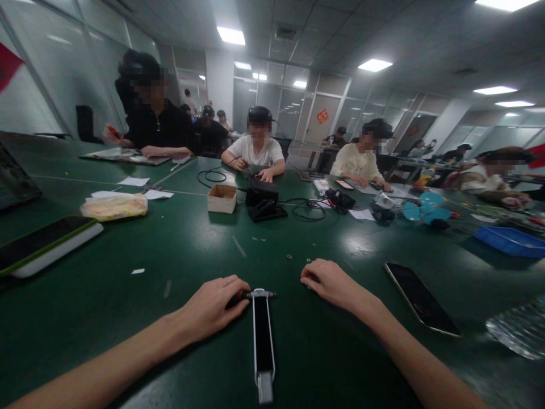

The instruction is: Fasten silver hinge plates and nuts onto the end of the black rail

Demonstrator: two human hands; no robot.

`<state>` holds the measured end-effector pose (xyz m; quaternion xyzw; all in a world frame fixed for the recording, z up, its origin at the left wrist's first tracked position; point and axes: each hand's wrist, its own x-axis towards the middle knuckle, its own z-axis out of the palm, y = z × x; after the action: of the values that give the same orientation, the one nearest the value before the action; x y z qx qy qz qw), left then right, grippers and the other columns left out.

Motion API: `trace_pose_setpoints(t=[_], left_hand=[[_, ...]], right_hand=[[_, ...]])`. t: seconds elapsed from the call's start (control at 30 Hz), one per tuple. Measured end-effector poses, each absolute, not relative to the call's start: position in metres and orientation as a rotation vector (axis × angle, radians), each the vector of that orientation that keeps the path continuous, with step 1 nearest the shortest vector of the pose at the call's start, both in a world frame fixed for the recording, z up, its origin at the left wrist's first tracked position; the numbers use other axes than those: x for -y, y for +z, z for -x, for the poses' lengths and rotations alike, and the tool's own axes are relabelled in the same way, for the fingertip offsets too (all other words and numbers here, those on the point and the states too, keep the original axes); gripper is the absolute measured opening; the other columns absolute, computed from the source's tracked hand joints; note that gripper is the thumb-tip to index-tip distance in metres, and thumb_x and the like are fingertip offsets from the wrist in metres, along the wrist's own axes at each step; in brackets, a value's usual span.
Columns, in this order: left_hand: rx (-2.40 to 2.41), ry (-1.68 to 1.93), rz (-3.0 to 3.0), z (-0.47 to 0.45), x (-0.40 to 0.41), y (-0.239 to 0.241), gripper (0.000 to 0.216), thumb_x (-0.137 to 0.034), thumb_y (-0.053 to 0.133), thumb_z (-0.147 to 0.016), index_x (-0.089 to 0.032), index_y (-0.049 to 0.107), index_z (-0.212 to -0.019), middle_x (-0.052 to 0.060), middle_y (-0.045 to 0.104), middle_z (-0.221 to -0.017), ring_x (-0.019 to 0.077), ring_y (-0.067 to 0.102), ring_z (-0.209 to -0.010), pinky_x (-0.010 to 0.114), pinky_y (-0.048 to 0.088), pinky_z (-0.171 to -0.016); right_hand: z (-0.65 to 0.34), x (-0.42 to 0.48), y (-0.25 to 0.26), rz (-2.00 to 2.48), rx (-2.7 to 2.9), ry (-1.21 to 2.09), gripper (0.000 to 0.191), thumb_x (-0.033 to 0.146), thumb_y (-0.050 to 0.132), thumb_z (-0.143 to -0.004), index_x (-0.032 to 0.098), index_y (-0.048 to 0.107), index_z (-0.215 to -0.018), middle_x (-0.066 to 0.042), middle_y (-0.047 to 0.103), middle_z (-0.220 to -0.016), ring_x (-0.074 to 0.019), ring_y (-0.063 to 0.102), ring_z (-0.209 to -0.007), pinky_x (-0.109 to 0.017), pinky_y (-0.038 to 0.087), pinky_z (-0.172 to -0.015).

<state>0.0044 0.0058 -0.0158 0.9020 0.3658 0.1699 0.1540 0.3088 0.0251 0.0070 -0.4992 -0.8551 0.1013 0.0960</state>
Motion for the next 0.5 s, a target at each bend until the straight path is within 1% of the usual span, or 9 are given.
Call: trace_pose_setpoints(t=[0.2, 0.4, 0.5], left_hand=[[-1.059, 0.475, -2.591, -0.0051, -0.0050, -0.0146, 0.021, -0.026, 0.046, -0.091, -0.017, 0.058, -0.105, 0.004, 0.060, -0.087, 0.0173, 0.057, -0.073, 0.028, 0.045, -0.063], [-1.058, 0.471, -2.593, -0.0053, -0.0042, -0.0126, 0.021, -0.026, 0.046, -0.091, -0.017, 0.058, -0.106, 0.004, 0.060, -0.087, 0.0171, 0.057, -0.072, 0.028, 0.045, -0.063], [-1.059, 0.470, -2.588, -0.0054, -0.0036, -0.0124, 0.020, -0.025, 0.046, -0.091, -0.017, 0.057, -0.106, 0.004, 0.060, -0.087, 0.0180, 0.057, -0.073, 0.029, 0.044, -0.063]], right_hand=[[-0.3130, -0.0240, 0.0097, 1.443, 2.556, 0.253, 0.017, 0.028, 0.052, -0.092, 0.020, 0.067, -0.093, -0.006, 0.066, -0.090, -0.0192, 0.061, -0.084, -0.035, 0.049, -0.074], [-0.3107, -0.0199, 0.0158, 1.533, 2.595, 0.233, 0.021, 0.037, 0.056, -0.087, 0.019, 0.067, -0.088, -0.006, 0.065, -0.084, -0.0197, 0.060, -0.077, -0.035, 0.048, -0.069], [-0.3067, -0.0186, 0.0155, 1.592, 2.591, 0.246, 0.016, 0.030, 0.057, -0.085, 0.018, 0.066, -0.084, -0.006, 0.064, -0.082, -0.0198, 0.059, -0.076, -0.035, 0.047, -0.068]])
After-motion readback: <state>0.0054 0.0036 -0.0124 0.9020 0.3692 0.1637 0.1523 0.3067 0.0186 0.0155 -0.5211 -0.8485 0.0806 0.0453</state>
